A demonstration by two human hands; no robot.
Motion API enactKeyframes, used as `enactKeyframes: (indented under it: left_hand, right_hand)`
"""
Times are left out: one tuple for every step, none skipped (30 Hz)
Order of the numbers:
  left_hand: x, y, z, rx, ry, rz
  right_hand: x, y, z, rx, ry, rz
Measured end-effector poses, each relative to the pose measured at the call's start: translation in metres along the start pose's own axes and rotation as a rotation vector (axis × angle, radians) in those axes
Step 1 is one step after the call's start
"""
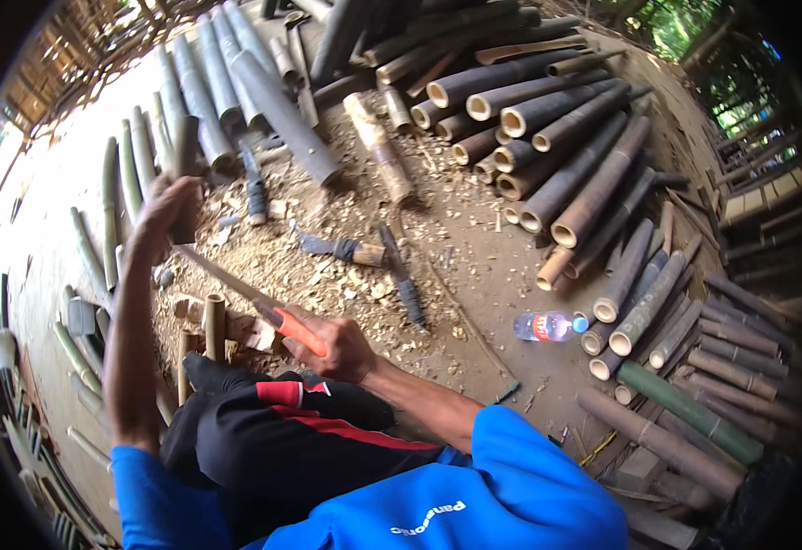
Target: The person cuts a bamboo pole using a saw and later uses a knife to carve or shave parts of a bamboo section while sitting on the floor among several bamboo poles.
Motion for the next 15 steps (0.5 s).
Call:
enactKeyframes:
  left_hand:
    - [-0.03,0.017,-0.008,0.024,-0.03,0.014]
    - [-0.055,0.0,-0.028,0.003,-0.062,0.071]
    - [-0.068,0.028,-0.034,0.039,-0.077,0.251]
    - [-0.085,0.028,-0.055,0.093,-0.137,0.274]
    - [-0.089,0.026,-0.076,0.101,-0.059,0.357]
    - [-0.095,0.043,-0.1,0.097,-0.045,0.402]
    - [-0.095,0.057,-0.122,0.1,-0.032,0.433]
    - [-0.096,0.059,-0.151,0.049,-0.069,0.365]
    - [-0.085,0.053,-0.173,0.021,-0.111,0.27]
    - [-0.056,0.052,-0.185,0.008,-0.076,0.173]
    - [-0.06,0.068,-0.209,-0.054,-0.051,0.157]
    - [-0.027,0.074,-0.216,-0.018,0.046,0.127]
    - [-0.025,0.089,-0.23,-0.008,0.132,0.14]
    - [-0.009,0.095,-0.238,-0.067,0.2,0.127]
    - [-0.004,0.1,-0.244,-0.054,0.206,0.084]
  right_hand:
    - [-0.003,0.02,0.004,-0.104,0.112,-0.101]
    - [-0.019,0.047,-0.003,-0.208,0.175,-0.255]
    - [-0.028,0.075,0.008,-0.283,0.174,-0.302]
    - [-0.039,0.112,0.016,-0.352,0.155,-0.38]
    - [-0.054,0.148,0.018,-0.41,0.123,-0.468]
    - [-0.07,0.181,0.027,-0.513,0.082,-0.742]
    - [-0.094,0.211,0.038,-0.564,-0.051,-0.829]
    - [-0.094,0.239,0.05,-0.601,-0.02,-0.998]
    - [-0.131,0.272,0.054,-0.564,-0.025,-1.091]
    - [-0.166,0.31,0.051,-0.529,-0.082,-1.219]
    - [-0.19,0.319,0.06,-0.49,-0.14,-1.195]
    - [-0.215,0.347,0.054,-0.413,-0.165,-1.302]
    - [-0.241,0.354,0.054,-0.256,-0.28,-1.331]
    - [-0.258,0.365,0.04,-0.154,-0.26,-1.469]
    - [-0.272,0.368,0.028,-0.056,-0.235,-1.592]
Point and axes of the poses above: each hand's wrist, its own z-axis towards the middle knuckle, its own y-axis out of the back of the hand, x = y × z, the point moved 6 cm from there along z, towards the middle knuckle, and after that the axes turned 13 degrees about -z, right-handed, at the moved point
